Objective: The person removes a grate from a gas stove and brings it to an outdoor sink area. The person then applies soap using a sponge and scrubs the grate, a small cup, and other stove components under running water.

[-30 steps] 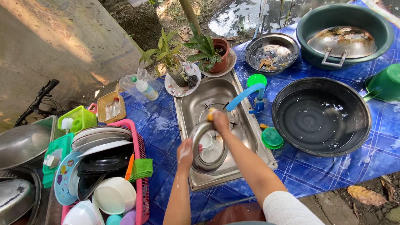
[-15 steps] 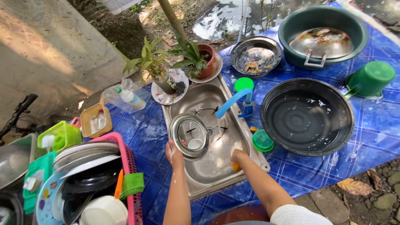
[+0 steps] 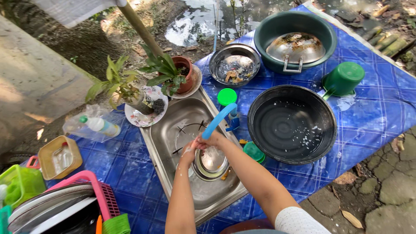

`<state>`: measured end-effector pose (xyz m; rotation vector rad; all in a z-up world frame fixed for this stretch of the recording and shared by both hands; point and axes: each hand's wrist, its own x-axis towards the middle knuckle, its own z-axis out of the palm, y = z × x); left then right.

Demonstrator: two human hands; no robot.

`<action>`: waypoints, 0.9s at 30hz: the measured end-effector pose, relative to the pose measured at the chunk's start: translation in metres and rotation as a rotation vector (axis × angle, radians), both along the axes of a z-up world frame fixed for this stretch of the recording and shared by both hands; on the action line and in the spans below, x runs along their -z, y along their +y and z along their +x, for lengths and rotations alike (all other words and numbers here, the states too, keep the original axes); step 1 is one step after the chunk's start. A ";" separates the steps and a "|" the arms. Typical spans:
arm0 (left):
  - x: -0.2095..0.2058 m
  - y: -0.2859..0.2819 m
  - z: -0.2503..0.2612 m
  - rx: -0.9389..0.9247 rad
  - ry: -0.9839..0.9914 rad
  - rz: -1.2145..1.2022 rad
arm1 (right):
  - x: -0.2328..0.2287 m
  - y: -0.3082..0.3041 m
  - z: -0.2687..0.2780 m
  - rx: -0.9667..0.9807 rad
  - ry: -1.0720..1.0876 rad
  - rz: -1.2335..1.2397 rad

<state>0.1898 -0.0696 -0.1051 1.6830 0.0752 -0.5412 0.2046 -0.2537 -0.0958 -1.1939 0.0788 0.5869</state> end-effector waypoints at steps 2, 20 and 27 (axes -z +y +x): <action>0.009 -0.004 0.012 0.213 -0.071 -0.081 | 0.003 -0.005 0.003 -0.036 -0.040 -0.007; -0.010 0.077 0.015 0.064 -0.180 0.450 | 0.038 -0.025 -0.013 0.197 -0.379 -0.461; 0.019 -0.039 0.015 -0.097 -0.675 0.815 | 0.020 -0.054 -0.056 0.158 0.123 0.142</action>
